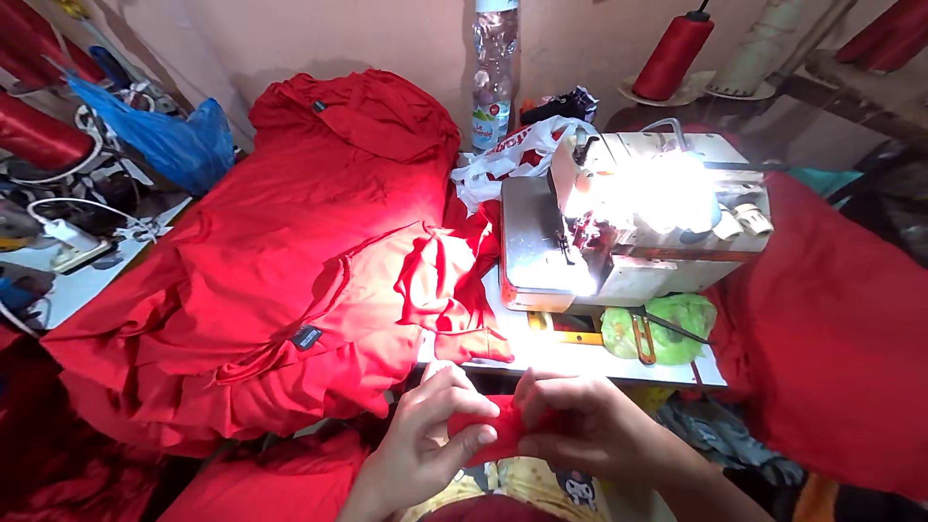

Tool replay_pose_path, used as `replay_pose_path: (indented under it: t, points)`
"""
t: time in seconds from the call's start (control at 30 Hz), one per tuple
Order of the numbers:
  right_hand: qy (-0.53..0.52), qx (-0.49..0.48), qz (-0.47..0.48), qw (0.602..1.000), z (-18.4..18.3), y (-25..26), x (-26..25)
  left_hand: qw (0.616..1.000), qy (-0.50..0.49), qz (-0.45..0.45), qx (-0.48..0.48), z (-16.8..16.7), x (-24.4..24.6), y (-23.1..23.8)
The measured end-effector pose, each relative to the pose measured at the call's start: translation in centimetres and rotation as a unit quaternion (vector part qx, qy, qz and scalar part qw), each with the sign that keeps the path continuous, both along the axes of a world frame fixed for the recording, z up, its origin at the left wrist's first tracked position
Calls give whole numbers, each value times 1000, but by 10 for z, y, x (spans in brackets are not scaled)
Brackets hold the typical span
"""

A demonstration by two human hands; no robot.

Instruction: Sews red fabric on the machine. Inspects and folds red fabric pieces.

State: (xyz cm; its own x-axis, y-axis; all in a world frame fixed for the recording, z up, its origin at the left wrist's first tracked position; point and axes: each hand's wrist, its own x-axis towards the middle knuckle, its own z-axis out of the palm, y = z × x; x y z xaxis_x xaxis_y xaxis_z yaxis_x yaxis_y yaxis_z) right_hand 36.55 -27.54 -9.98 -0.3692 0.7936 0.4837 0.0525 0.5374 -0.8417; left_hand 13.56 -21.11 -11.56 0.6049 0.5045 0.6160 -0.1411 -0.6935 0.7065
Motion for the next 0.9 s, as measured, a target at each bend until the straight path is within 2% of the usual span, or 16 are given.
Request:
replay_pose_path:
  t: [0.13, 0.27, 0.37, 0.43, 0.5, 0.57, 0.63, 0.7, 0.77, 0.87, 0.9]
  points:
    - [5, 47, -49, 998, 2, -5, -7, 999, 25, 42, -15, -2, -5, -3]
    - [7, 86, -91, 992, -1, -4, -13, 998, -2, 60, -19, 1, -10, -8]
    - [-49, 94, -152, 983, -2, -3, -16, 995, -16, 93, -25, 10, -12, -17]
    - [-128, 70, -155, 977, -3, -2, -13, 988, 52, 141, -39, 14, -17, -24]
    - [-184, -2, -90, 979, -8, 5, -8, 973, 156, 161, -55, 12, -23, -27]
    - [-200, -80, -55, 975, -17, 19, -5, 963, 208, 169, -38, 3, -23, -23]
    - [-195, -100, -108, 970, -25, 33, -6, 959, 200, 200, -5, -6, -17, -10]
    - [-193, -28, -227, 954, -36, 41, -13, 949, 211, 231, 24, -11, -5, 8]
    - [-198, 29, -307, 931, -51, 49, -19, 938, 265, 223, 22, -11, 6, 27]
    - [-231, 6, -318, 920, -70, 52, -26, 899, 409, 148, -48, -1, 17, 48]
    - [-236, 4, -321, 917, -73, 51, -27, 891, 430, 128, -62, 1, 19, 52]
